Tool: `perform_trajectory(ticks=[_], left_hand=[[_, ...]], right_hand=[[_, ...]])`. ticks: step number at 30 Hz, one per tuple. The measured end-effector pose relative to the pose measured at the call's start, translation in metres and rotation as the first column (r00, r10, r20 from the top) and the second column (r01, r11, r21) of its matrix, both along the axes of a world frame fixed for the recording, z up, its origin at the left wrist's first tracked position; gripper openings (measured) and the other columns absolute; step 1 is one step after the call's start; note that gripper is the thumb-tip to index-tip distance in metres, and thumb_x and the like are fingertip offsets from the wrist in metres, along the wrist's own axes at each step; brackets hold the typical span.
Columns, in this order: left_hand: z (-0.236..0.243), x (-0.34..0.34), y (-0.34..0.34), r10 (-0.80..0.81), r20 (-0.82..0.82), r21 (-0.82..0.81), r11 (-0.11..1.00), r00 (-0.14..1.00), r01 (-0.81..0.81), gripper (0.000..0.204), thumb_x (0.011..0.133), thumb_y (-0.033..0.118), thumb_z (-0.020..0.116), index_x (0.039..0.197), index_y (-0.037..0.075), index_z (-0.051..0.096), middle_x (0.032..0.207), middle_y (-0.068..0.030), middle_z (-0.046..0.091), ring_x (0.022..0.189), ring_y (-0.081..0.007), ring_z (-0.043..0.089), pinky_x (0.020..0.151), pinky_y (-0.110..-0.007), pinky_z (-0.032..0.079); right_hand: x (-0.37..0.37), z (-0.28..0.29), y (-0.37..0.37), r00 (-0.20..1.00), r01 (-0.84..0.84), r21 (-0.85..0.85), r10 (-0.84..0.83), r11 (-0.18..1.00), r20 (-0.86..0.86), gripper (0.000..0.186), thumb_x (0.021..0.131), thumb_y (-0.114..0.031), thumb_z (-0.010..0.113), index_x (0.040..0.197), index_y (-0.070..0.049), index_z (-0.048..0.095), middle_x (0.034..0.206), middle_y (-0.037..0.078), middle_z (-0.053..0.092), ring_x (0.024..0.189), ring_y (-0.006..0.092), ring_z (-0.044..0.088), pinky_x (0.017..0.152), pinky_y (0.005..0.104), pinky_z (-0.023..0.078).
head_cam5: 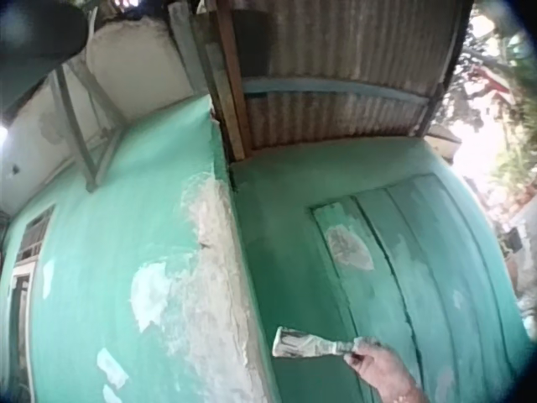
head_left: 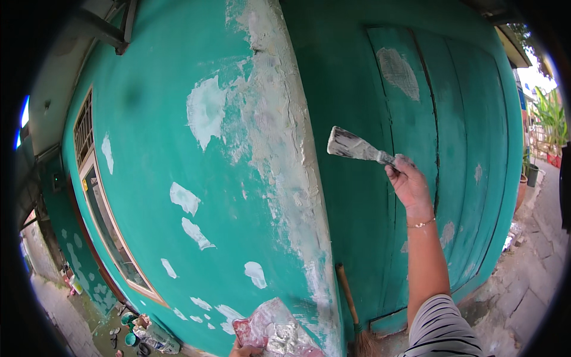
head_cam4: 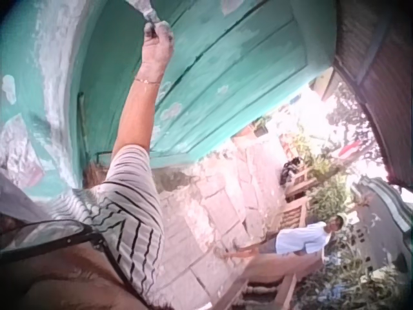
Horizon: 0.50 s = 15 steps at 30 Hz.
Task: The person scoops white plaster from a container onto a red plastic sheet and uses a putty knife to apply it to a green exterior wall, smoothing the surface in multiple passes.
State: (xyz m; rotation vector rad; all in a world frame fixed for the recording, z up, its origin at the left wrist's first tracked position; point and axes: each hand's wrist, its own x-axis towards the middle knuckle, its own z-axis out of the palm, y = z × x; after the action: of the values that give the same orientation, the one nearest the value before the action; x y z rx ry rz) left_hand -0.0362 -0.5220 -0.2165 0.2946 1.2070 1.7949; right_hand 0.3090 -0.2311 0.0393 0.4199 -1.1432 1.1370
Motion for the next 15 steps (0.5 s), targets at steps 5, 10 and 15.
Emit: perform_trajectory(ticks=[5,10,15], left_hand=[[-0.001,0.003,0.006,0.02,0.003,0.015,1.0,1.0,-0.02,0.012,0.079,0.01,0.058,0.067,0.011,0.056,0.059,-0.0017,0.051,0.045,-0.0167,0.052,0.036,-0.032,0.043],[0.015,0.01,0.006,0.033,0.003,0.019,0.999,0.999,-0.033,0.012,0.079,0.009,0.058,0.067,0.012,0.056,0.059,-0.0013,0.051,0.044,-0.0161,0.05,0.035,-0.031,0.041],[0.014,0.009,0.01,0.052,0.017,0.022,0.998,0.999,-0.052,0.013,0.079,0.009,0.058,0.066,0.012,0.056,0.058,-0.0009,0.051,0.043,-0.0154,0.049,0.035,-0.03,0.039]], right_hand=[[-0.003,0.009,-0.054,0.993,0.063,0.093,-0.072,0.994,0.097,0.011,0.086,0.0,0.066,0.095,0.0,0.06,0.089,0.014,0.068,0.075,0.0219,0.068,0.069,0.0304,0.059],[-0.009,0.027,-0.067,0.94,0.206,0.213,-0.254,0.955,0.228,0.014,0.084,-0.001,0.068,0.094,0.001,0.059,0.089,0.015,0.068,0.073,0.0203,0.068,0.065,0.0295,0.058],[-0.002,0.071,-0.065,0.838,0.335,0.362,-0.451,0.87,0.307,0.017,0.083,-0.002,0.07,0.094,0.002,0.059,0.088,0.014,0.068,0.071,0.0185,0.067,0.062,0.0286,0.057]])
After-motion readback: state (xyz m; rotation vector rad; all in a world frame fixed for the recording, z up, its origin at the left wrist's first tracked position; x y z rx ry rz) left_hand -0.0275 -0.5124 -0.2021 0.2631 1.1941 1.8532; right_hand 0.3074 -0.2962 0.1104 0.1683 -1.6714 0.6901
